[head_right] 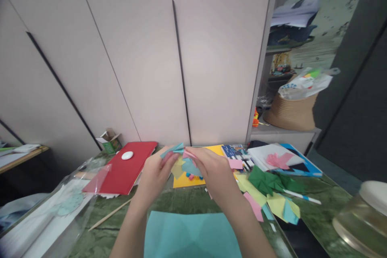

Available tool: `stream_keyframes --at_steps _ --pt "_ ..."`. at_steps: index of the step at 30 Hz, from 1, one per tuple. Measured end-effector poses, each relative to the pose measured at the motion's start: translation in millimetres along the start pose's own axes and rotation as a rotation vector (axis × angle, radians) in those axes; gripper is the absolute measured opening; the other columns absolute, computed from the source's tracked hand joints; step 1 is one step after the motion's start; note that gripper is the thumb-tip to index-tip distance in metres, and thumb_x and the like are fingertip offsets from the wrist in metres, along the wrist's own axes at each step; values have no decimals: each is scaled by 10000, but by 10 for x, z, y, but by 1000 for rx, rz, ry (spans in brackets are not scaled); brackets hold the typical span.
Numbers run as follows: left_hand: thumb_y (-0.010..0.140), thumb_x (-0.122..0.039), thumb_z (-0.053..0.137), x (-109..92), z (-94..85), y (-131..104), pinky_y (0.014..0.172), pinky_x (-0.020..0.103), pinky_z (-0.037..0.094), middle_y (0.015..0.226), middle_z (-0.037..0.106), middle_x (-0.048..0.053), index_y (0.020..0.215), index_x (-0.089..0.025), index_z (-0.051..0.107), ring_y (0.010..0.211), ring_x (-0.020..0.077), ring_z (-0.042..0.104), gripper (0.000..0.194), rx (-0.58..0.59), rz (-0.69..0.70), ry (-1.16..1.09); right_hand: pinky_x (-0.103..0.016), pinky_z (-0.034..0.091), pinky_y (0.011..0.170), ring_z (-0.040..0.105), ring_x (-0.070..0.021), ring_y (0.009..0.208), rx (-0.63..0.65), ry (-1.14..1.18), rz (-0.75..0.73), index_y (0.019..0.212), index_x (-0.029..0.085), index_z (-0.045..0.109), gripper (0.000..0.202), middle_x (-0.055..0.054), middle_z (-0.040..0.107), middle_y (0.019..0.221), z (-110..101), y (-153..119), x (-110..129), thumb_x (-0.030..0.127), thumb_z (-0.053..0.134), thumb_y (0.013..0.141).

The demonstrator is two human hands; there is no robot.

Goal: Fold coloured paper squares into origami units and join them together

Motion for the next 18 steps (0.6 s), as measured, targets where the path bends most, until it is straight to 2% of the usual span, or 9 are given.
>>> stream_keyframes --at_steps 4,9,13,18 --pt "907 -267 438 7 -4 4 777 212 424 994 697 13 1046 -237 649 855 150 620 254 13 -19 -7 -222 500 733 669 -138 819 -1 -17 10 1037 225 669 307 -16 729 926 0 -3 -15 211 379 937" --pt "900 -270 449 38 -34 16 764 223 431 953 702 21 1059 -225 658 831 159 618 267 27 -37 -36 -221 474 737 661 -143 832 -12 -56 16 1034 214 652 290 -21 719 963 12 -11 -47 205 380 935" --pt "889 -255 460 93 -47 37 772 234 432 989 698 26 1044 -215 667 859 168 614 261 49 -40 -74 -210 433 604 623 -130 617 -56 -93 84 934 212 643 236 11 685 708 2 -1 -42 248 409 932" --pt "875 -276 491 179 -35 58 759 231 425 898 690 14 799 -180 672 828 163 611 219 20 -66 -138 -219 316 489 486 -115 450 -104 -185 132 734 211 531 266 55 491 486 16 -1 -8 306 392 940"
Point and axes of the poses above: each hand's wrist, its own y-axis towards the middle knuckle, its own z-axis out of the palm, x = y × z, the point moved 3 cm from there along y, towards the middle knuckle
